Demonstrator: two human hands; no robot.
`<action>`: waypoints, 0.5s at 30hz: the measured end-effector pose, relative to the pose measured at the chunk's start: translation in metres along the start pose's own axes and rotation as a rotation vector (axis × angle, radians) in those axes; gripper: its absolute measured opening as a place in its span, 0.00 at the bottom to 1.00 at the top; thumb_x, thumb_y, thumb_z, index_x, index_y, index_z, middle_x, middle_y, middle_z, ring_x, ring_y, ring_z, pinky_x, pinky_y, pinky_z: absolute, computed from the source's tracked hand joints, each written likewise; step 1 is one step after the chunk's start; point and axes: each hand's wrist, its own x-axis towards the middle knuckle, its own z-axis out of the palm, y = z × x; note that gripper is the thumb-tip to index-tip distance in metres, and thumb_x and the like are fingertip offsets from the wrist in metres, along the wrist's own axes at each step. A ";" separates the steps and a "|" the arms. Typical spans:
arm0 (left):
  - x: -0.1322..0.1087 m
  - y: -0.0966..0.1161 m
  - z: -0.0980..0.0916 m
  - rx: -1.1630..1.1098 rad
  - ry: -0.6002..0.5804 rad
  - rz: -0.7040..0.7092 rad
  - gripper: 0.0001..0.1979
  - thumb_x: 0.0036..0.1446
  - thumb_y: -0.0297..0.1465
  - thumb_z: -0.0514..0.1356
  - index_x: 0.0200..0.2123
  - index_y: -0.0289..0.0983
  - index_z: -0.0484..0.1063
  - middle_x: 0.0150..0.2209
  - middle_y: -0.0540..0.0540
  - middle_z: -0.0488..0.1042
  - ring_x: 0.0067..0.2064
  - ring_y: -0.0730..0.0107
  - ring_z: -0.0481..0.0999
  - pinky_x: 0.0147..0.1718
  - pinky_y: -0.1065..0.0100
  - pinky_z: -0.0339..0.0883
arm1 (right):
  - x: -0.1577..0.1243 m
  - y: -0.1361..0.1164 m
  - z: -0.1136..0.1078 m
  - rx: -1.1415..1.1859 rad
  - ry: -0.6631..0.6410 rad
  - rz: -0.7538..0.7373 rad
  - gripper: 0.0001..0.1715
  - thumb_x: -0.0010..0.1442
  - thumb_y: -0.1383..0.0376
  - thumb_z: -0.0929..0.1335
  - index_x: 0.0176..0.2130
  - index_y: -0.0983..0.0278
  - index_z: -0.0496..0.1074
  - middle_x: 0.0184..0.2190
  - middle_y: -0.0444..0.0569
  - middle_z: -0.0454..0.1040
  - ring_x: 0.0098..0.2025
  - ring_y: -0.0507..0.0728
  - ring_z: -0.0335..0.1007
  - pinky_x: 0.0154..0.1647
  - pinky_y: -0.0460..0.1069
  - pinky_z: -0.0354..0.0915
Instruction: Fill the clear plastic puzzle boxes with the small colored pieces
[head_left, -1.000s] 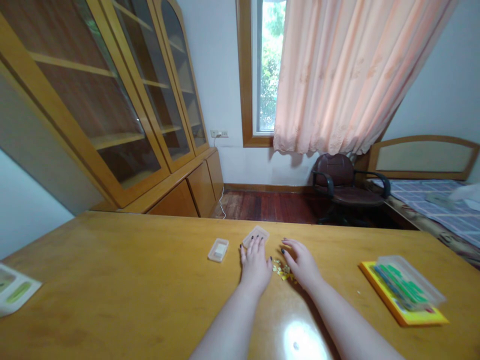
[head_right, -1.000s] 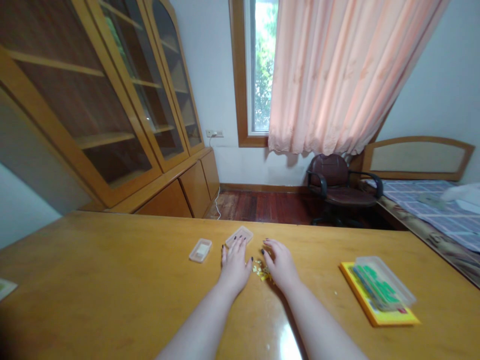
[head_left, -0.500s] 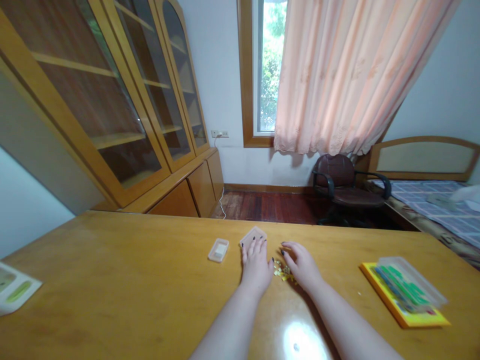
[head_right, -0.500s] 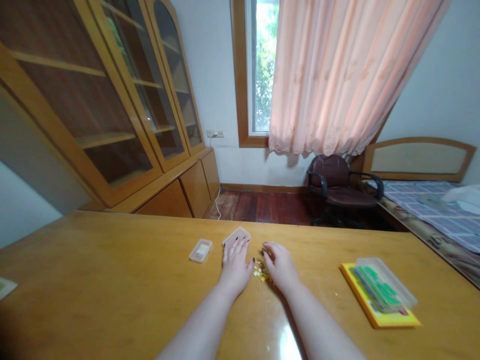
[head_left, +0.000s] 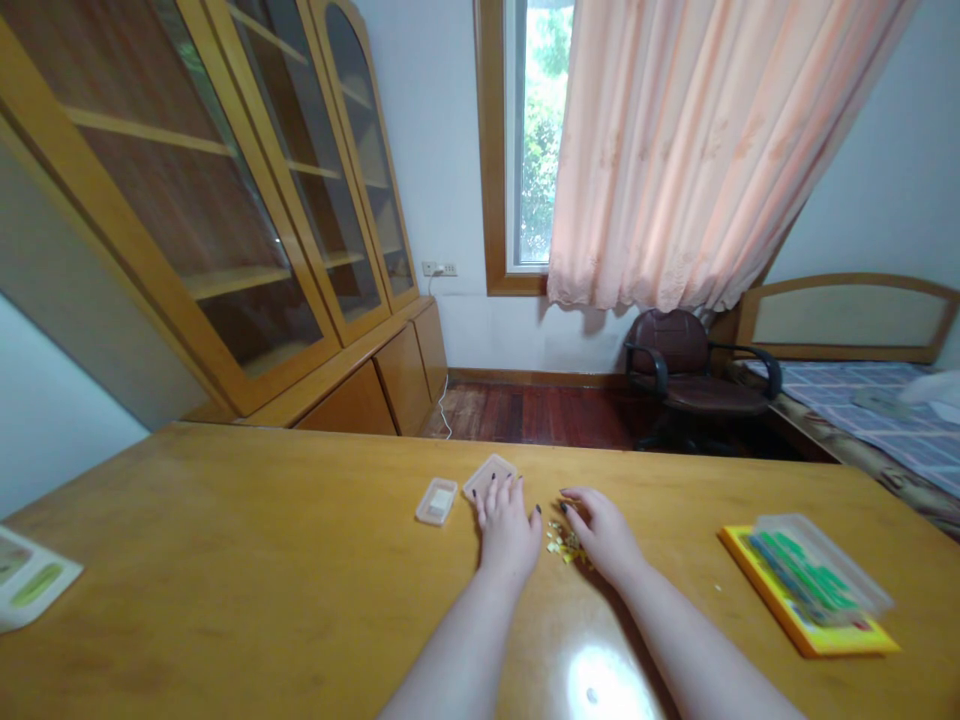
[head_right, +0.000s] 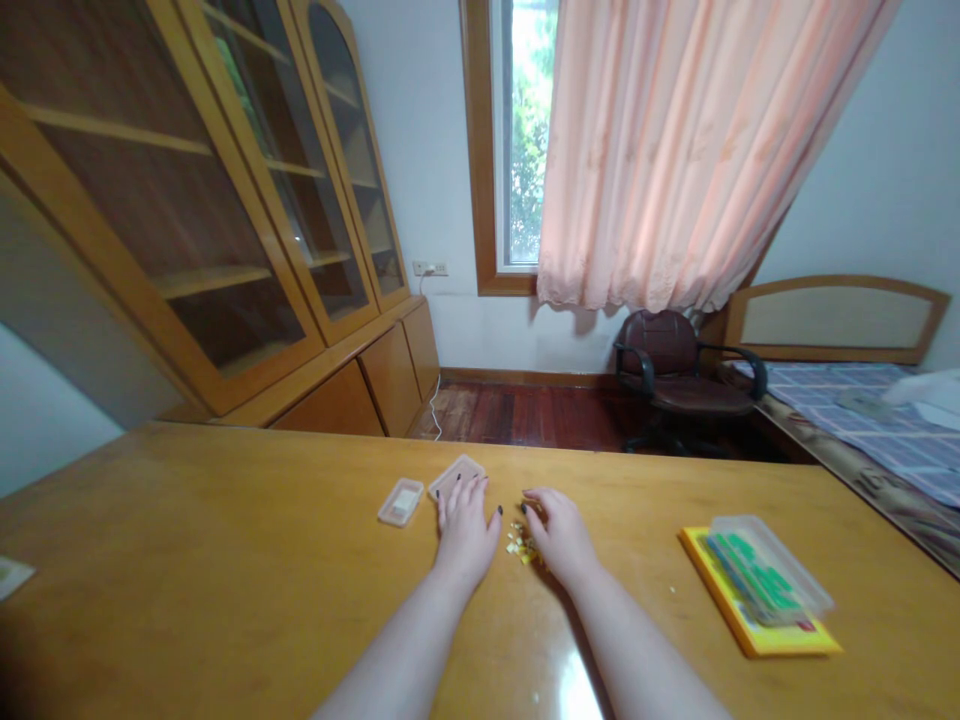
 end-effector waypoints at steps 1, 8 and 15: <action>0.000 0.000 0.000 -0.005 0.000 0.005 0.26 0.51 0.32 0.53 0.55 0.36 0.60 0.57 0.41 0.61 0.61 0.54 0.51 0.59 0.47 0.30 | 0.000 -0.001 0.000 -0.001 -0.004 0.004 0.14 0.57 0.62 0.61 0.40 0.63 0.71 0.40 0.52 0.73 0.43 0.58 0.69 0.47 0.55 0.63; 0.000 -0.002 0.002 -0.062 0.002 0.050 0.24 0.51 0.30 0.53 0.54 0.35 0.60 0.54 0.40 0.65 0.57 0.58 0.58 0.59 0.48 0.30 | 0.000 -0.005 -0.003 -0.009 -0.026 0.029 0.15 0.58 0.60 0.61 0.41 0.64 0.70 0.40 0.52 0.73 0.44 0.57 0.69 0.47 0.53 0.63; -0.001 0.001 -0.002 -0.104 0.047 0.070 0.22 0.51 0.28 0.53 0.51 0.37 0.64 0.52 0.42 0.67 0.57 0.58 0.60 0.59 0.48 0.32 | -0.001 -0.004 -0.005 -0.010 -0.019 0.009 0.15 0.59 0.60 0.60 0.40 0.63 0.71 0.40 0.52 0.73 0.44 0.57 0.69 0.47 0.53 0.63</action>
